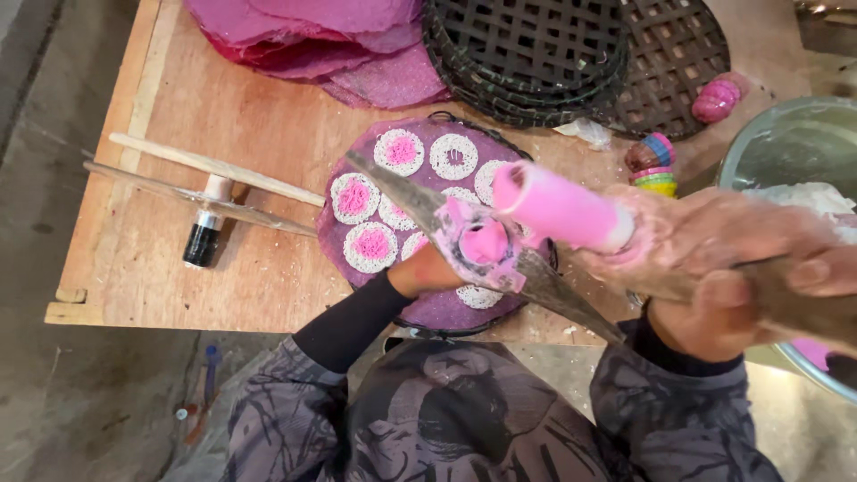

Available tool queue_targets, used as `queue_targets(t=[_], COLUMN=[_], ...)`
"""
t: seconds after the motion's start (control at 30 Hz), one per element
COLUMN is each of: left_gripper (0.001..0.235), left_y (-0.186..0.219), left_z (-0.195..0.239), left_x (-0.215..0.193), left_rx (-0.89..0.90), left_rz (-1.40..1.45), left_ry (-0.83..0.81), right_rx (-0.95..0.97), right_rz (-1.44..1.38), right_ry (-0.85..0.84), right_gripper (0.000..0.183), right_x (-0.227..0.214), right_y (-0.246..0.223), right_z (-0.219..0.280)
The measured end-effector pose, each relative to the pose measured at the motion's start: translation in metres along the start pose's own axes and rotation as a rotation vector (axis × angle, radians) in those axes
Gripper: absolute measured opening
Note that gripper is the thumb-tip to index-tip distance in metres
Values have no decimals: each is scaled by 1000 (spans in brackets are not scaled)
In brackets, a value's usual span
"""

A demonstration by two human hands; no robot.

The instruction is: The person applies pink and white dough to decorative bases using specialized wooden tools and then dips a tool into a container of pink and white mixture.

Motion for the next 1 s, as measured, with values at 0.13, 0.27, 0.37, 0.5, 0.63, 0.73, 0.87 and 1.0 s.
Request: queue_targets(t=[0.13, 0.27, 0.37, 0.5, 0.63, 0.73, 0.87, 1.0], left_gripper=[64, 81, 67, 58, 49, 43, 35, 32], left_y=[12, 24, 28, 34, 37, 48, 76, 107], left_z=[3, 6, 1, 0, 8, 5, -5, -26], left_x=[14, 22, 25, 15, 9, -2, -9, 14], left_rx=[114, 140, 95, 169, 148, 135, 195, 265], left_rz=[-97, 33, -46, 54, 88, 136, 316, 360], left_ry=[136, 314, 229, 370, 388, 361, 449, 405], right_rx=[-63, -113, 6, 372, 927, 1285, 1314, 1078], right_rz=[-24, -221, -458, -452, -581, -502, -81, 1077], right_ry=[266, 398, 517, 922, 1002, 716, -303, -329], right_gripper=[38, 28, 12, 17, 26, 45, 32, 30], right_x=[-21, -56, -70, -57, -18, -8, -75, -221], right_y=[23, 59, 104, 146, 160, 136, 68, -13], right_z=[23, 25, 40, 114, 161, 170, 157, 128])
Point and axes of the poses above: each hand's wrist, its own z-axis away from the middle knuckle, its own x-axis out of the palm, y = z × x, the point moved 5 cm from there along -z, towards the middle knuckle, and after that the axes turned 5 degrees about y, right-handed, at the moved point
